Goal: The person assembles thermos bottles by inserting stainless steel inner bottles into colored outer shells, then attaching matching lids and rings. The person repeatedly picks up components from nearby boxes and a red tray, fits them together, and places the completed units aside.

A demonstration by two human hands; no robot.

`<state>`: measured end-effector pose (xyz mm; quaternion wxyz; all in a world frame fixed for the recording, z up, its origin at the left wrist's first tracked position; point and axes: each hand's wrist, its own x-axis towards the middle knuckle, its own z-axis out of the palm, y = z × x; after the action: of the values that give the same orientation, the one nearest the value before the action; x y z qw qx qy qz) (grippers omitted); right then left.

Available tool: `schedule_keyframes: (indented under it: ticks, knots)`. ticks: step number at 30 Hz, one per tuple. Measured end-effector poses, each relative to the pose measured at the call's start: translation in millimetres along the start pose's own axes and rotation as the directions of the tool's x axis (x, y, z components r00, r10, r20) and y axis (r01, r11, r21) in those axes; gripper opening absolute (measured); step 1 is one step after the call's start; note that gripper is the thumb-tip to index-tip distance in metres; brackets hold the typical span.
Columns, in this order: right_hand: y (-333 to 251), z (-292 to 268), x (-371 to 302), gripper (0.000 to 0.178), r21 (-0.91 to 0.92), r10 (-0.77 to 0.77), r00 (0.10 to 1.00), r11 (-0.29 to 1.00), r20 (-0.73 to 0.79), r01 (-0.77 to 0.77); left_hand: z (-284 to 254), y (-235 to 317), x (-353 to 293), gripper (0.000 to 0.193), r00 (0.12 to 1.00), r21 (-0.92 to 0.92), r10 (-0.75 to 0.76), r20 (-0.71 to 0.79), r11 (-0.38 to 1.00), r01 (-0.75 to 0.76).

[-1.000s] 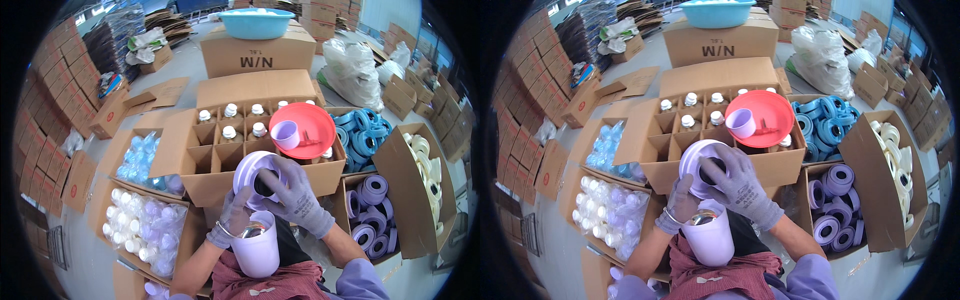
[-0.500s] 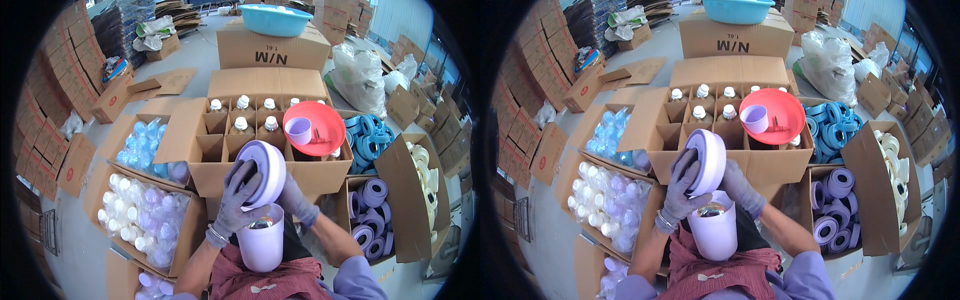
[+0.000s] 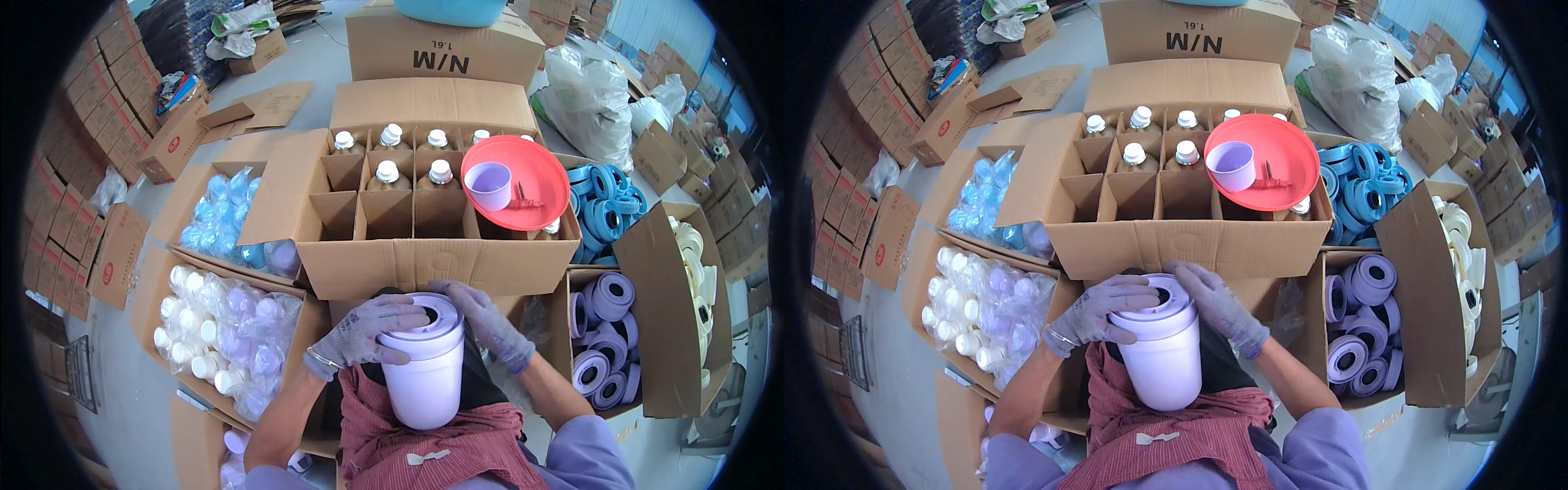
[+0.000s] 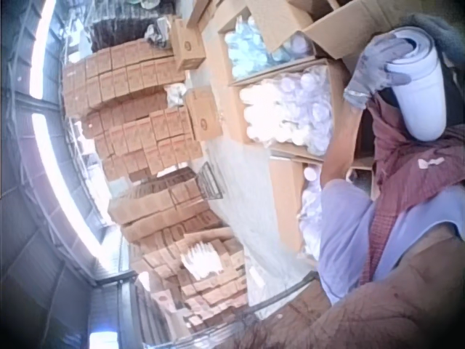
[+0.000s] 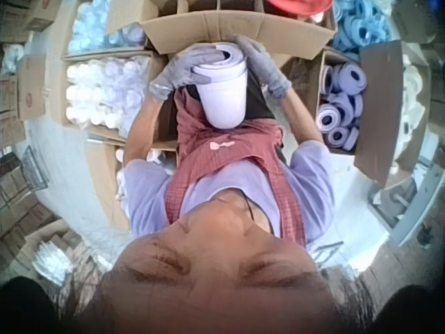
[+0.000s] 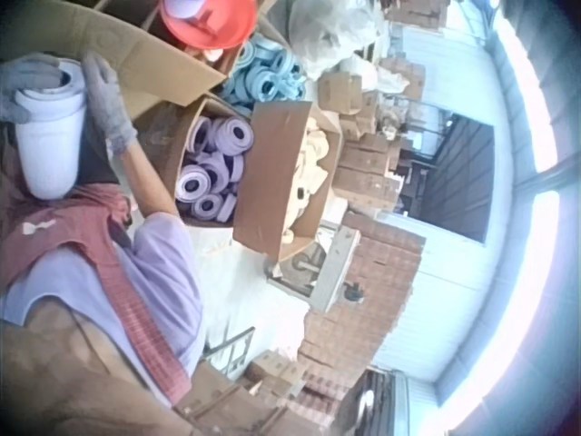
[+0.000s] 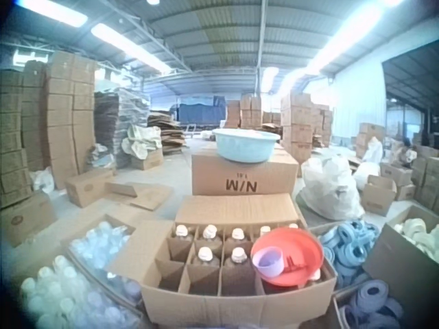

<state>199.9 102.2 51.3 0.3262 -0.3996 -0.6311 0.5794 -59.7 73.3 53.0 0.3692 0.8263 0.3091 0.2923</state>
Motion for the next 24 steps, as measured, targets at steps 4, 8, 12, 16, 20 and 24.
schedule_keyframes:
  ticks: [4, 8, 12, 16, 20, 24]
  knots:
    - [17, 24, -1, 0.035, -0.139, -0.117, 0.991, 0.984, -0.067, 0.107, 5, -2, -7, 0.073, 1.000, -0.003, 0.014, -0.019, 1.000, -0.014]
    - [35, 28, 17, 0.044, 0.424, 0.109, 0.976, 0.888, 0.186, -0.180, 26, 48, -19, 0.072, 0.983, 0.388, -0.113, -0.146, 0.907, 0.162]
    - [55, 25, 35, 0.043, 0.613, 0.044, 0.921, 0.734, 0.387, -0.293, 38, 77, -3, 0.057, 0.936, 0.532, -0.299, -0.187, 0.770, 0.352]
    - [-6, 2, -18, 0.042, -0.255, -0.422, 0.878, 0.845, 0.225, 0.471, 47, -5, -13, 0.034, 0.827, -0.165, -0.253, -0.502, 0.967, 0.196]
    - [-71, -21, -93, 0.046, -0.708, -0.370, 0.846, 0.472, 0.383, 0.526, 94, -32, -4, 0.047, 0.785, 0.356, -0.039, -0.618, 0.876, 0.324]
    - [-62, -38, -131, 0.048, -0.650, 0.087, 0.995, 0.753, -0.054, -0.102, 146, -17, -25, 0.048, 0.707, -0.166, -0.531, -0.467, 0.838, 0.520]
